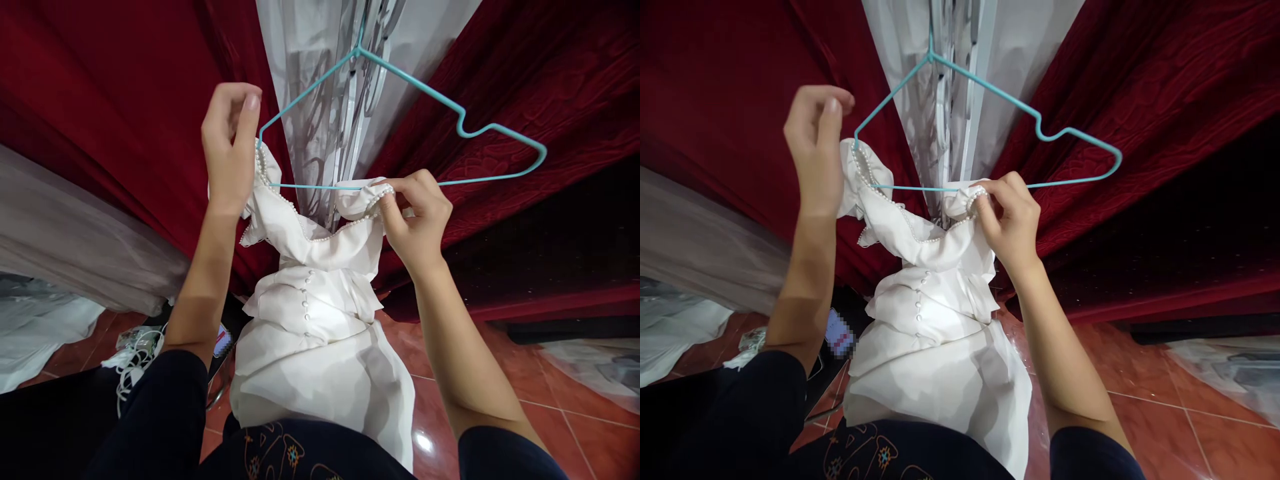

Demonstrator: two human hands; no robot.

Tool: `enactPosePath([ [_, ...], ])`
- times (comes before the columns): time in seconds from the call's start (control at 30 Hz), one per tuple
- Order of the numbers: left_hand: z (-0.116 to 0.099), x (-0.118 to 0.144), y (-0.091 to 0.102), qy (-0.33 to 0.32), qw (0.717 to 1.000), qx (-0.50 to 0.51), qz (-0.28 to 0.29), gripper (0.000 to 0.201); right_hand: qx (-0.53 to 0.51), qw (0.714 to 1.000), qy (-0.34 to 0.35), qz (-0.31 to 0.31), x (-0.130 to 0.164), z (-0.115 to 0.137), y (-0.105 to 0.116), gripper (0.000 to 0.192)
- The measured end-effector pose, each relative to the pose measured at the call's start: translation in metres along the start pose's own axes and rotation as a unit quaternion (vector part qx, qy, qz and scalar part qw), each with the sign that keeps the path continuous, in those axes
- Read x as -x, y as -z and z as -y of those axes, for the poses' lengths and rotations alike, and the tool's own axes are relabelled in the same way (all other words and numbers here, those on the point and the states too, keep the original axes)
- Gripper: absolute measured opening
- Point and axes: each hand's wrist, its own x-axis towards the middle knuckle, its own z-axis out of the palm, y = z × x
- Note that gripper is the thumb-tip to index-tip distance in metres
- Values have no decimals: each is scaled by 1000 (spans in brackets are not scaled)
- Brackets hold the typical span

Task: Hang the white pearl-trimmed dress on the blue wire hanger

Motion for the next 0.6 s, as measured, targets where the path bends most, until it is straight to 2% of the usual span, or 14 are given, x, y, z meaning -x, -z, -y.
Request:
enactPosePath([
  [0.07,-12,21,-9,-106,993,-8,-60,45,-2,1000,-4,3,1,1,-1,28],
  [0.1,-17,31,-15,-125,991,-15,-41,46,-2,1000,-7,4,1,1,-2,28],
  [0.13,-23,42,-22,-124,992,-25,12,43,-2,1000,-9,2,1,0,-3,29],
  [0.2,-31,61,-38,-76,983,-57,156,29,1,1000,-11,-4,2,-1,-5,29],
  [0.27,-37,74,-53,-60,971,-70,219,31,10,1000,-16,-3,4,-3,-6,27],
  [0.4,-39,85,-67,-53,975,-67,205,38,21,999,-19,17,10,-3,-4,25],
  [0.53,-41,82,-63,-45,974,-57,213,41,42,998,47,14,16,-5,5,51],
  [0.6,-41,80,-60,-45,974,-52,215,42,72,995,67,-34,18,-14,16,59],
])
